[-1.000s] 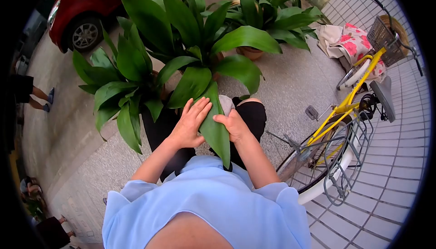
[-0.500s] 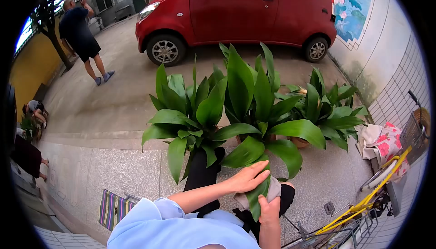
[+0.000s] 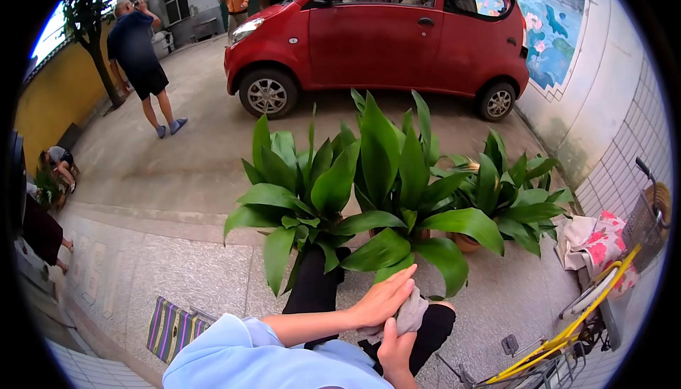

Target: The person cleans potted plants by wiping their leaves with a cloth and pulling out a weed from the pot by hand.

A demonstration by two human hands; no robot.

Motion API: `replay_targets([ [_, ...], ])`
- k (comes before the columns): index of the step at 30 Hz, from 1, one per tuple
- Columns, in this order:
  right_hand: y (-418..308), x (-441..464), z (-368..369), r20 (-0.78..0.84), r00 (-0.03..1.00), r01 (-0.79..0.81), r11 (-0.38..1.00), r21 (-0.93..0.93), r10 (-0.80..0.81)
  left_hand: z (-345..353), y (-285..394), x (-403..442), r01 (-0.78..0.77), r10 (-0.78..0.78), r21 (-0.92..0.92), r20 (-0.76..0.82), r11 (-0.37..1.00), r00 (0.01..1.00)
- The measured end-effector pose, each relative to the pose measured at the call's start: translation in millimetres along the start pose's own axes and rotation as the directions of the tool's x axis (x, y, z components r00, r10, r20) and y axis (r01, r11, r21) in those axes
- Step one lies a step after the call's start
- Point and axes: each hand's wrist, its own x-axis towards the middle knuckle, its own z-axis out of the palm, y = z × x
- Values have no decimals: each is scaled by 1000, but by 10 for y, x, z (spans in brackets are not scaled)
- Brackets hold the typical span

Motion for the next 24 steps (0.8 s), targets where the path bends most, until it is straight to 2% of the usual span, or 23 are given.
replay_targets([
  [3,271,-74,-35,11,1000,-20,976,218,18,-57,175,-64,-95,93,-17,-91,995,991],
  [5,452,-123,-75,31,999,-48,942,332,39,-38,137,-26,-61,48,-105,-127,993,991],
  [9,651,-110,-165,135,989,-101,950,295,63,26,41,17,-1,-56,-379,-139,925,989],
  [12,477,39,-49,188,972,155,987,-50,-144,6,-40,78,26,-126,-631,-114,776,985],
  [13,341,116,19,219,954,241,957,-163,-203,-52,6,74,94,-182,-741,-39,665,982],
  [16,71,305,154,346,876,472,751,-462,-337,-141,43,97,160,-244,-794,16,586,970],
  [17,74,352,148,349,876,473,728,-496,-332,-125,16,107,150,-241,-792,4,592,971],
  [19,145,463,125,358,876,478,680,-556,-323,-104,10,86,120,-192,-659,-38,743,981],
  [22,320,584,152,154,973,210,929,-304,-170,-22,-75,19,94,-139,-442,-72,892,988],
  [24,837,718,7,187,982,47,997,-57,-35,101,-244,-9,86,-119,-325,-82,942,990],
])
